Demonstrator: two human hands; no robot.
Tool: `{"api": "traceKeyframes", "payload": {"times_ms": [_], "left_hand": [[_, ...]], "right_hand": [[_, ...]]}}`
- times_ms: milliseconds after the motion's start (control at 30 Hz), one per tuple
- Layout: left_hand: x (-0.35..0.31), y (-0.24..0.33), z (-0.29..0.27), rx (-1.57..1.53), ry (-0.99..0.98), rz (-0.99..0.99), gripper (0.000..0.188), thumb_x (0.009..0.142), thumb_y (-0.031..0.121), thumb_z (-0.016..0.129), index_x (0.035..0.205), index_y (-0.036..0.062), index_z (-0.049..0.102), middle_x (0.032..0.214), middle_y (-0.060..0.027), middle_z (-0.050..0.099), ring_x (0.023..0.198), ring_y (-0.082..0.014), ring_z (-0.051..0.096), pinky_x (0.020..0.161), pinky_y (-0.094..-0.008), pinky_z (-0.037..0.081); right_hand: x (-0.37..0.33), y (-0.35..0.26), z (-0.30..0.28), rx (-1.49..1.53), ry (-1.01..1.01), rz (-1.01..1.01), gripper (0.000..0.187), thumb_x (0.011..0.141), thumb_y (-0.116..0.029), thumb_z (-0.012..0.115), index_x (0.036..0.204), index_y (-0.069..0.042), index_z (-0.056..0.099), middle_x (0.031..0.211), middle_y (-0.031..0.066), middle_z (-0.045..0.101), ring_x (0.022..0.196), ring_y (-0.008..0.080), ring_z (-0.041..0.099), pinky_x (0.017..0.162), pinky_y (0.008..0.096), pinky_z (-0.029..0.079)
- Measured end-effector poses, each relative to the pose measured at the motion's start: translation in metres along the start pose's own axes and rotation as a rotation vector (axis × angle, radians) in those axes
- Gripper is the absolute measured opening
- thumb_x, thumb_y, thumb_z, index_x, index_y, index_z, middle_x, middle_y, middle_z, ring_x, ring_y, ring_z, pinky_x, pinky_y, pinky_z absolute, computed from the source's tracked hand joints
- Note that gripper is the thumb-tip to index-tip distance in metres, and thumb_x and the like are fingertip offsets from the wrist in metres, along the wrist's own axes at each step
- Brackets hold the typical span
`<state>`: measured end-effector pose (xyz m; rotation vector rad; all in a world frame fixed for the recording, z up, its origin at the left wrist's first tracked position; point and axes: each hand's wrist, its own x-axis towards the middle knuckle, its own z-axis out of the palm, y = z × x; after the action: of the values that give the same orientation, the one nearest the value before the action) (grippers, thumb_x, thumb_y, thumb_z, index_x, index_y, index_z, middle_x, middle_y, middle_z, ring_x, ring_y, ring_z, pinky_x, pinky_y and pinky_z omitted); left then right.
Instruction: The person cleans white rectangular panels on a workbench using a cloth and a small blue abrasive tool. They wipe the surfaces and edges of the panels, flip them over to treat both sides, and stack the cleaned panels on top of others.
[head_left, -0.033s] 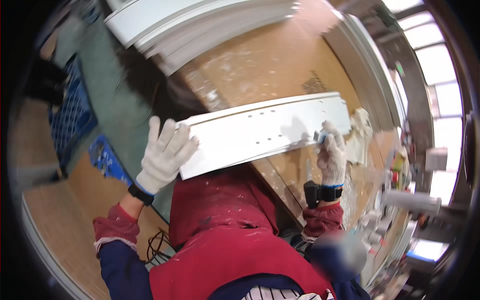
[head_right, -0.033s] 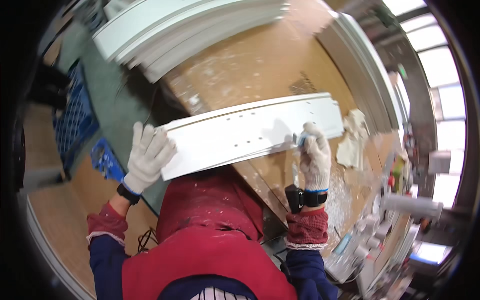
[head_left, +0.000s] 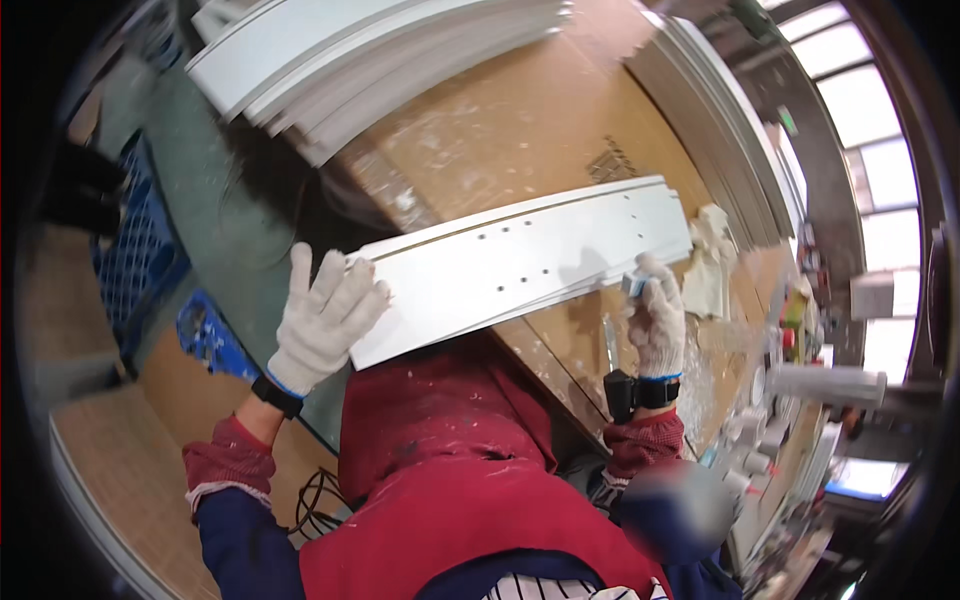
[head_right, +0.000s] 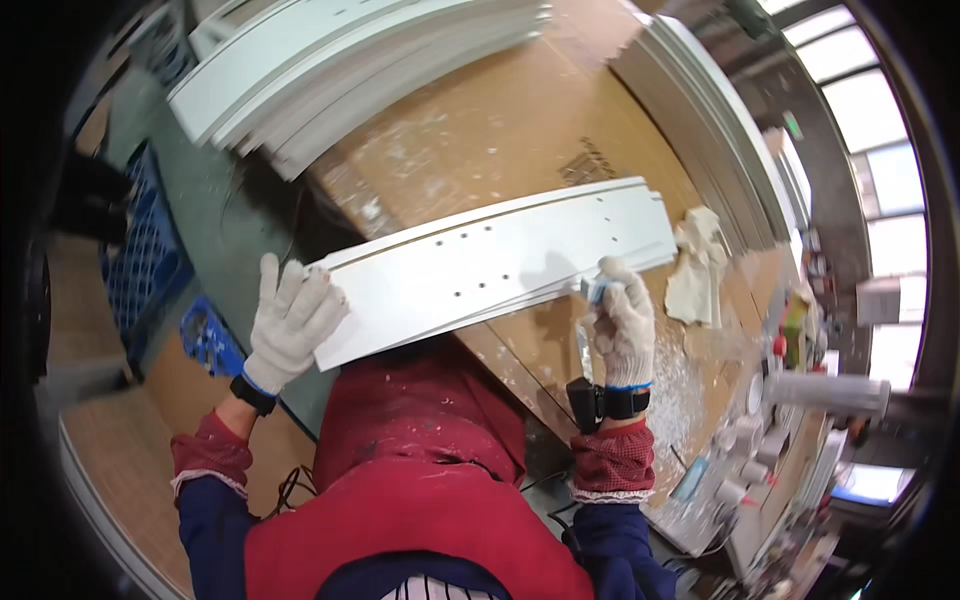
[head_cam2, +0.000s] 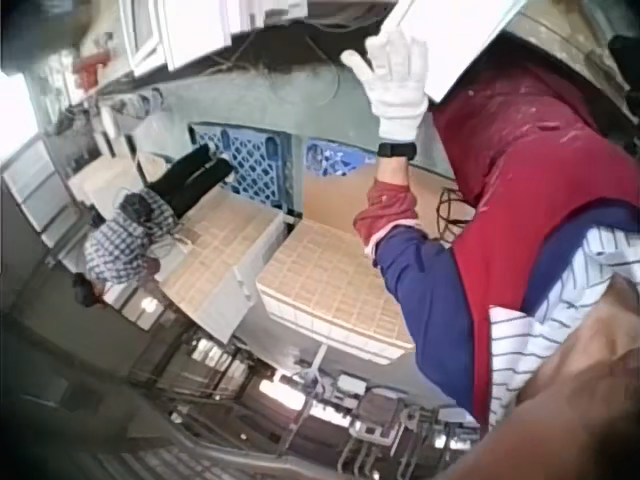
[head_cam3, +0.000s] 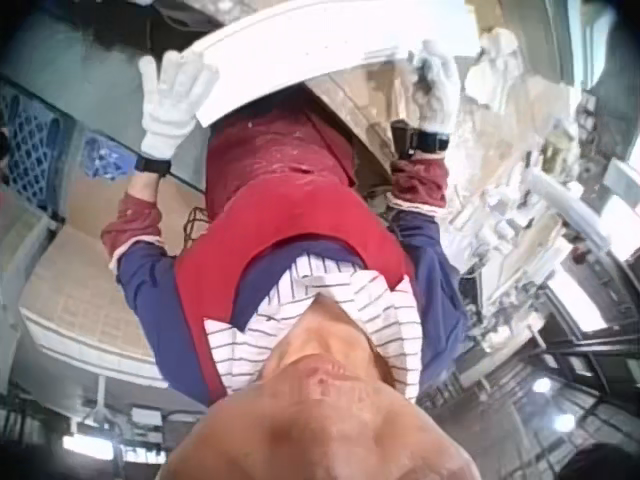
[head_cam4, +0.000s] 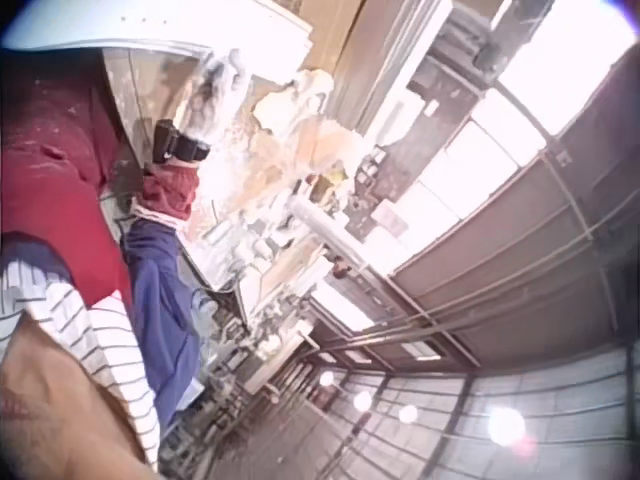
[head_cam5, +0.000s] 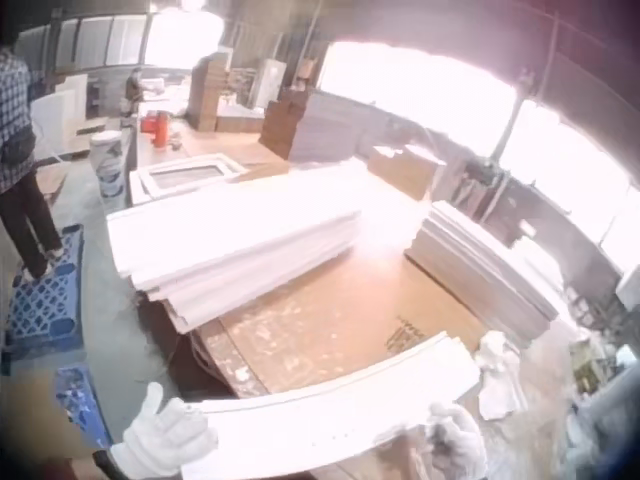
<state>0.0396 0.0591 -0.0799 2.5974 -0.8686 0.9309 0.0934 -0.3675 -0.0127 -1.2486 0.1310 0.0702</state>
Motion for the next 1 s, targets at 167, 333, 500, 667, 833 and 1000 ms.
{"api": "traceKeyframes", "payload": {"times_ms": [167, 333, 500, 667, 833, 1000], "left_hand": [[0.023, -0.006, -0.003, -0.006, -0.199, 0.135, 0.036, 0.077, 0.016, 0.062, 0.112, 0.0052, 0.065, 0.123, -0.0147, 0.060, 0.130, -0.0319, 0.046, 0.109, -0.0662, 0.024], [0.033, 0.002, -0.021, -0.108, -0.266, 0.156, 0.036, 0.079, 0.018, 0.058, 0.111, 0.0006, 0.064, 0.121, -0.0197, 0.061, 0.124, -0.0350, 0.051, 0.111, -0.0581, 0.029], [0.075, 0.017, -0.061, -0.327, -0.383, 0.006, 0.045, 0.075, 0.021, 0.068, 0.113, -0.0028, 0.062, 0.114, -0.0208, 0.063, 0.111, -0.0386, 0.060, 0.099, -0.0485, 0.046], [0.072, 0.036, -0.083, -0.950, -0.285, -0.922, 0.028, 0.082, 0.011, 0.063, 0.104, -0.0066, 0.062, 0.095, -0.0208, 0.065, 0.082, -0.0317, 0.065, 0.075, -0.0335, 0.053], [0.083, 0.042, -0.060, -1.189, 0.157, -1.257, 0.019, 0.095, 0.016, 0.053, 0.095, -0.0018, 0.057, 0.085, -0.0016, 0.058, 0.077, -0.0112, 0.059, 0.066, -0.0273, 0.049], [0.059, 0.067, -0.062, -1.238, 0.182, -1.283, 0.025, 0.100, 0.022, 0.045, 0.101, -0.0018, 0.054, 0.092, -0.0062, 0.060, 0.087, -0.0143, 0.060, 0.076, -0.0279, 0.050]], "right_hand": [[-0.050, 0.022, -0.031, 0.106, 0.084, 0.112, 0.038, 0.089, -0.015, 0.067, 0.120, 0.002, 0.054, 0.095, 0.0099, 0.064, 0.078, 0.0183, 0.065, 0.060, 0.0261, 0.055], [-0.045, 0.038, -0.023, 0.193, 0.070, 0.041, 0.039, 0.089, -0.016, 0.067, 0.120, 0.003, 0.054, 0.100, 0.0077, 0.061, 0.087, 0.0165, 0.064, 0.066, 0.0276, 0.056], [-0.031, 0.049, -0.026, 0.277, 0.000, 0.014, 0.039, 0.088, -0.017, 0.068, 0.119, 0.003, 0.054, 0.099, 0.0072, 0.061, 0.084, 0.0157, 0.064, 0.065, 0.0273, 0.056], [-0.037, 0.049, -0.029, 0.266, 0.015, 0.012, 0.040, 0.089, -0.017, 0.067, 0.119, 0.003, 0.053, 0.096, 0.0075, 0.061, 0.081, 0.0161, 0.065, 0.063, 0.0267, 0.056], [-0.051, 0.043, -0.035, 0.261, 0.071, -0.028, 0.039, 0.089, -0.017, 0.066, 0.119, 0.004, 0.053, 0.095, 0.0080, 0.062, 0.080, 0.0164, 0.065, 0.061, 0.0263, 0.055], [-0.067, 0.042, -0.047, 0.285, 0.163, -0.051, 0.037, 0.088, -0.015, 0.066, 0.118, 0.003, 0.053, 0.095, 0.0081, 0.061, 0.080, 0.0161, 0.064, 0.062, 0.0262, 0.055]]}}
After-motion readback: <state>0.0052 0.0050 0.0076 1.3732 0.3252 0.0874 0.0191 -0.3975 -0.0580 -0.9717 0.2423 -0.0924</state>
